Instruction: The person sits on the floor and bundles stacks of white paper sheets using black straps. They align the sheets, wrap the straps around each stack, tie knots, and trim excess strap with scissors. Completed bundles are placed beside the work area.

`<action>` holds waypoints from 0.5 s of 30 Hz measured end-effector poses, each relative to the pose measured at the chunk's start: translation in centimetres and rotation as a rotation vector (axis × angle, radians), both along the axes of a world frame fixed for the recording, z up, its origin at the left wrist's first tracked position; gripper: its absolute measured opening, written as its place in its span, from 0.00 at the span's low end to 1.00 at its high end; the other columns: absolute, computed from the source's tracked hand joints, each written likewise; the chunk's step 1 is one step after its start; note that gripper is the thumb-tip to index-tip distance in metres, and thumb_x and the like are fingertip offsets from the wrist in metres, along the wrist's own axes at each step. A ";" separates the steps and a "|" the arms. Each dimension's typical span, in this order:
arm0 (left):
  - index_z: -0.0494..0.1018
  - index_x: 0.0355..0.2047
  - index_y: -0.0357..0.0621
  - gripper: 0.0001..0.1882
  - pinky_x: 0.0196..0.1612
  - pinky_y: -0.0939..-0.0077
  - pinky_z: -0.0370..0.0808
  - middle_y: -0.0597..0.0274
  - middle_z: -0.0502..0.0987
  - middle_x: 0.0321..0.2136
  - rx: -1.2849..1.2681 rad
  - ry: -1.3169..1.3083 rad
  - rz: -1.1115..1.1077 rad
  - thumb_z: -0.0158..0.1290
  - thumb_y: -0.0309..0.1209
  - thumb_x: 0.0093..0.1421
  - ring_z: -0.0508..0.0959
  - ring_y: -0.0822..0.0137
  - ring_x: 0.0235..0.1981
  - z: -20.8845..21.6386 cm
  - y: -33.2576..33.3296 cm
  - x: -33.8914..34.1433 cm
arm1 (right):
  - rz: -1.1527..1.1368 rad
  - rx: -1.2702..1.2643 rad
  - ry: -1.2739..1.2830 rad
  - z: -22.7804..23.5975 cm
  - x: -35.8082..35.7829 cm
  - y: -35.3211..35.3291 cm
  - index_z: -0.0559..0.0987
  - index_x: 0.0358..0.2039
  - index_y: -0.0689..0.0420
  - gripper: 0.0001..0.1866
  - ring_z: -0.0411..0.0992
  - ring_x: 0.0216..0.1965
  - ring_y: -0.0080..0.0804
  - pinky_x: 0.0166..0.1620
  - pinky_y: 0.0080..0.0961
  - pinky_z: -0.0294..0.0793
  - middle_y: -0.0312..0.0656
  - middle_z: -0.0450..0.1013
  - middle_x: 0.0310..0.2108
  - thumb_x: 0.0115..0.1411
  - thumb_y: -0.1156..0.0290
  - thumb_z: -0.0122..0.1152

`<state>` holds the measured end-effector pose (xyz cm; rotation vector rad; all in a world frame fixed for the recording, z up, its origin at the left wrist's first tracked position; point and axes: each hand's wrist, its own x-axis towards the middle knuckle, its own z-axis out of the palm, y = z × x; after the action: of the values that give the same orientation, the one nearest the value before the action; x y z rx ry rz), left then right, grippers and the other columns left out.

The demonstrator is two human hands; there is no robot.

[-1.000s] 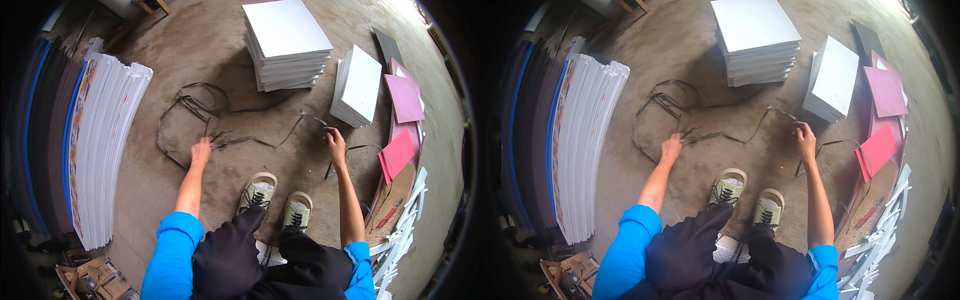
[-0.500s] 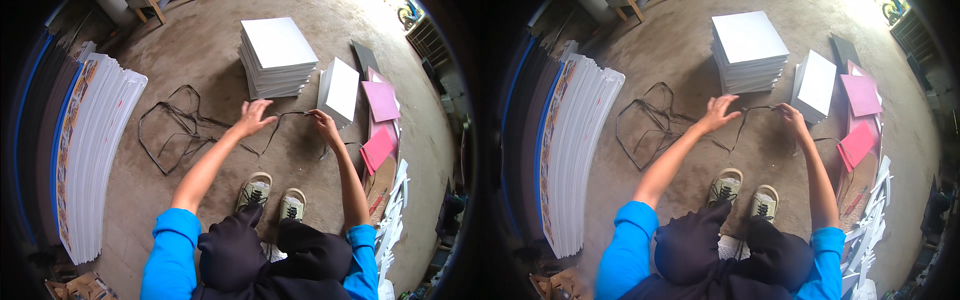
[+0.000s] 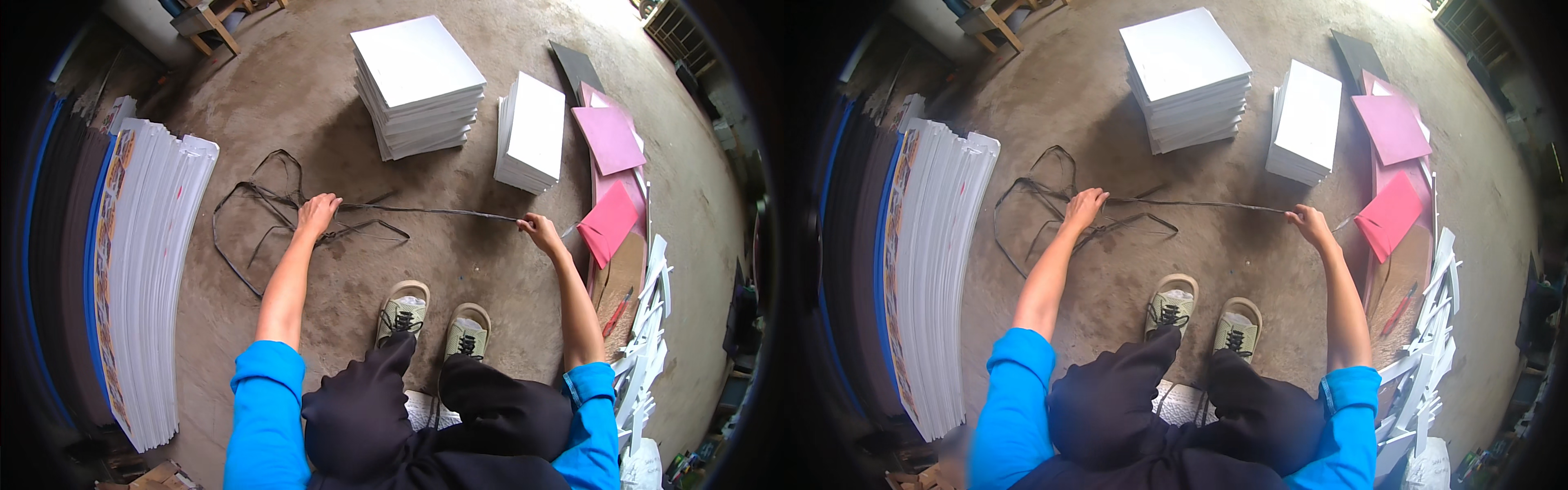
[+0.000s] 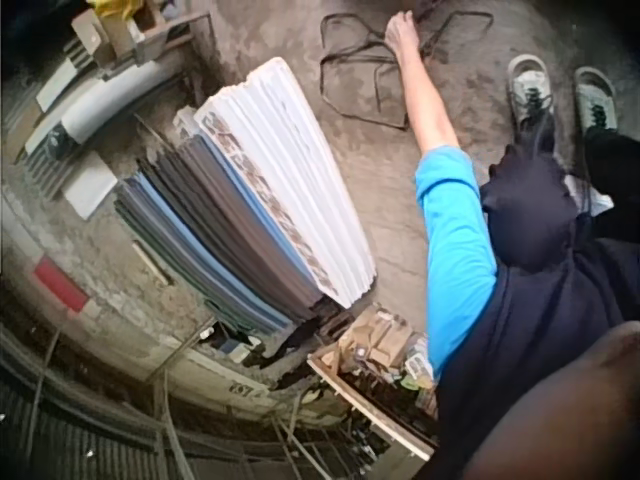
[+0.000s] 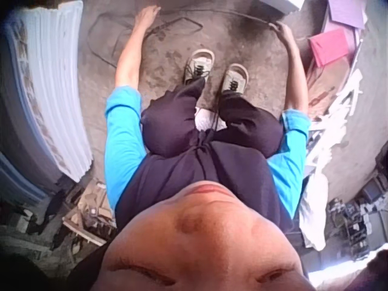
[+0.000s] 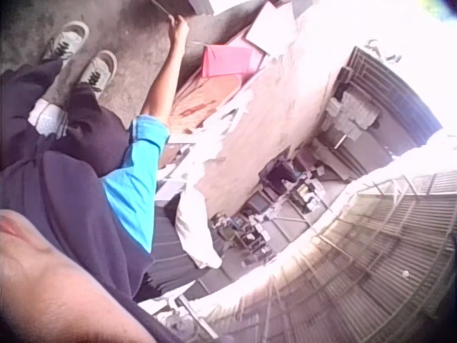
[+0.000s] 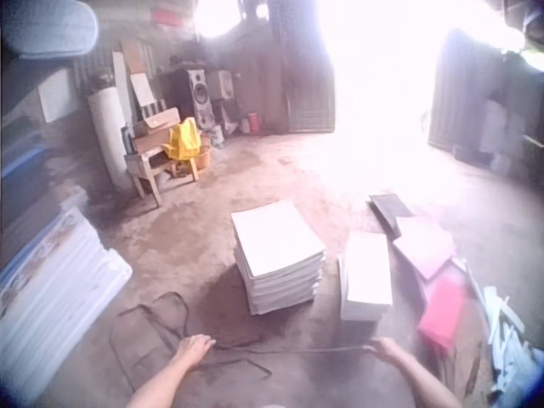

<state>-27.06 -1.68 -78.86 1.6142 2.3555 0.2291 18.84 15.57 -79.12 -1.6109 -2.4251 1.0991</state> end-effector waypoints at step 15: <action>0.70 0.32 0.44 0.20 0.36 0.57 0.70 0.52 0.75 0.31 -0.075 0.044 0.115 0.44 0.50 0.57 0.75 0.48 0.35 -1.9 -3.1 1.3 | 0.182 0.553 -0.185 -3.4 0.7 -2.8 0.71 0.44 0.58 0.20 0.61 0.48 0.46 0.50 0.43 0.60 0.49 0.62 0.47 0.52 0.63 0.57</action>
<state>-25.78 -4.73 -80.79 1.4663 2.4616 0.1280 19.56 12.73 -82.50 -1.3744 -2.6976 0.2393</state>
